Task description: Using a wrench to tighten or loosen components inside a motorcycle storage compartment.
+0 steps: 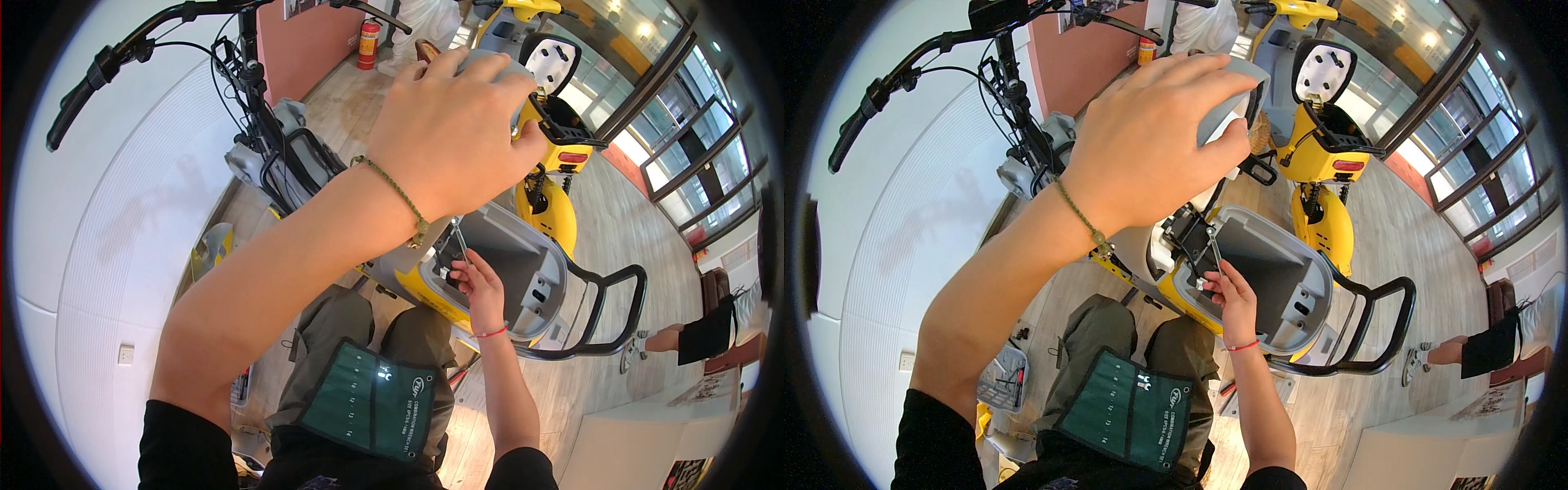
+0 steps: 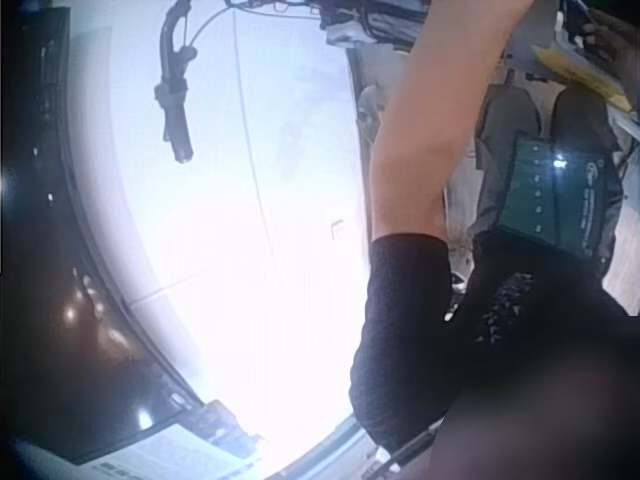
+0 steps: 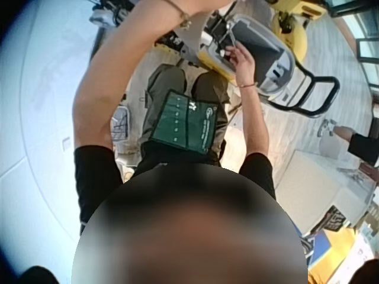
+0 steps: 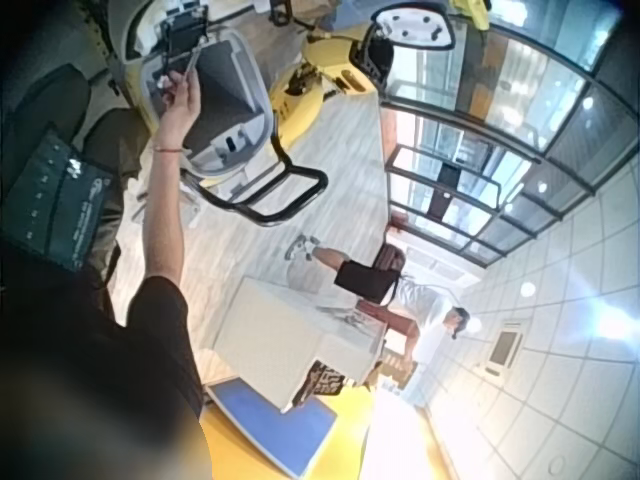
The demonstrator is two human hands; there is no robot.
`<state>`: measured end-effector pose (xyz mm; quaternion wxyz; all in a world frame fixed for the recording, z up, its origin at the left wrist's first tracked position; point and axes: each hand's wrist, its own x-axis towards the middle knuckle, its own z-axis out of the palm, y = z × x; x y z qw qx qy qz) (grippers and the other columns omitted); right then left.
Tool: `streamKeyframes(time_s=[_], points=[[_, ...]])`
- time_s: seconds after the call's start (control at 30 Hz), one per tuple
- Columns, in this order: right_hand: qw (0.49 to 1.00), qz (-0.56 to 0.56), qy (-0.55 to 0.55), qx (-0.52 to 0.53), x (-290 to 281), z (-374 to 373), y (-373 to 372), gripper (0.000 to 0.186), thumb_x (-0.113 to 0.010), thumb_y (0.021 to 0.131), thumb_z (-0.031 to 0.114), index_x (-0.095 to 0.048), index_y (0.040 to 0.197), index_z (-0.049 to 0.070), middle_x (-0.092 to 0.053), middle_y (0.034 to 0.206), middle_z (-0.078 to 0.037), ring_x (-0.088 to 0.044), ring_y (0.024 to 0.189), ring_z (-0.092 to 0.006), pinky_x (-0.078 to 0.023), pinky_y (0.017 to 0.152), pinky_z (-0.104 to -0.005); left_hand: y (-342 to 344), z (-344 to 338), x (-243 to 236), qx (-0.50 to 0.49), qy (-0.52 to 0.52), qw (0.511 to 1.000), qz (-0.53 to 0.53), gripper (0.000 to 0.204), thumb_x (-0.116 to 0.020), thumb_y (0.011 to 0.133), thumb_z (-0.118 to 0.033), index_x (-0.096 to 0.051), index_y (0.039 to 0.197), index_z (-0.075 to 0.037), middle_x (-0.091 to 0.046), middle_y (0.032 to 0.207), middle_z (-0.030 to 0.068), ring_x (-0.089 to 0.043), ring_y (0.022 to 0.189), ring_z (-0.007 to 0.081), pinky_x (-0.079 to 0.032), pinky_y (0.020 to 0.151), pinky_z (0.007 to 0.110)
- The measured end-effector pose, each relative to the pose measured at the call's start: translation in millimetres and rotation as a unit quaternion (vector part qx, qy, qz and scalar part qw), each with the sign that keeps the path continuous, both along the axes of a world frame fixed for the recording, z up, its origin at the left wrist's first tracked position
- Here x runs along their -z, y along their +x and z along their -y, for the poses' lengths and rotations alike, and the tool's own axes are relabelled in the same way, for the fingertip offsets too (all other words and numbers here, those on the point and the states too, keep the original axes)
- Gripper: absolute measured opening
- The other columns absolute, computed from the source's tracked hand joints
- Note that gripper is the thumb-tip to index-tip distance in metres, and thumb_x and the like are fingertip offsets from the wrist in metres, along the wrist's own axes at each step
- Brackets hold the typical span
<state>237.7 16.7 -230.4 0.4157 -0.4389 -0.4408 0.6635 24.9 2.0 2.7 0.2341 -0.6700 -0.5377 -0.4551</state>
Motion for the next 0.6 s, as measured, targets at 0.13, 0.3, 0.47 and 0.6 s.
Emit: streamKeyframes(time_s=[0.13,0.3,0.47,0.6], points=[[1.0,0.025,0.011,-0.011,1,0,-1,0.039,-0.052,0.103,0.012,-0.053,0.14,0.0,-0.071,0.115,-0.01,-0.066,0.09,-0.0108,-0.048,0.072,-0.022,1,0,-1,0.0,0.0,1.0,-0.003,0.034,-0.063,0.087,-0.029,-0.069,0.117,-0.014,-0.066,0.127,0.0113,-0.06,0.119,0.0331,-0.048,0.101,0.042],[0.997,0.055,0.015,-0.048,-3,3,-5,0.041,-0.053,0.102,0.012,-0.051,0.141,-0.002,-0.071,0.115,-0.013,-0.067,0.09,-0.0113,-0.046,0.071,-0.021,0,1,0,-0.002,-0.002,1.0,-0.004,0.035,-0.064,0.087,-0.029,-0.069,0.117,-0.014,-0.066,0.127,0.0113,-0.06,0.119,0.0326,-0.049,0.101,0.042],[0.995,0.059,-0.009,-0.074,-8,-2,-6,0.038,-0.053,0.1,0.01,-0.05,0.136,-0.003,-0.072,0.11,-0.014,-0.064,0.078,-0.0096,-0.045,0.065,-0.0209,1,2,-2,0.007,-0.018,1.0,0.004,0.035,-0.064,0.086,-0.029,-0.069,0.117,-0.014,-0.067,0.126,0.0115,-0.061,0.117,0.0325,-0.049,0.1,0.043],[0.994,0.058,-0.075,-0.049,-10,-11,-9,0.031,-0.053,0.099,0.008,-0.049,0.128,-0.003,-0.074,0.1,-0.015,-0.06,0.065,-0.0092,-0.044,0.058,-0.0209,1,1,-1,0.004,-0.002,1.0,0.0,0.035,-0.064,0.086,-0.029,-0.069,0.117,-0.014,-0.067,0.126,0.0113,-0.061,0.118,0.032,-0.049,0.1,0.042]])
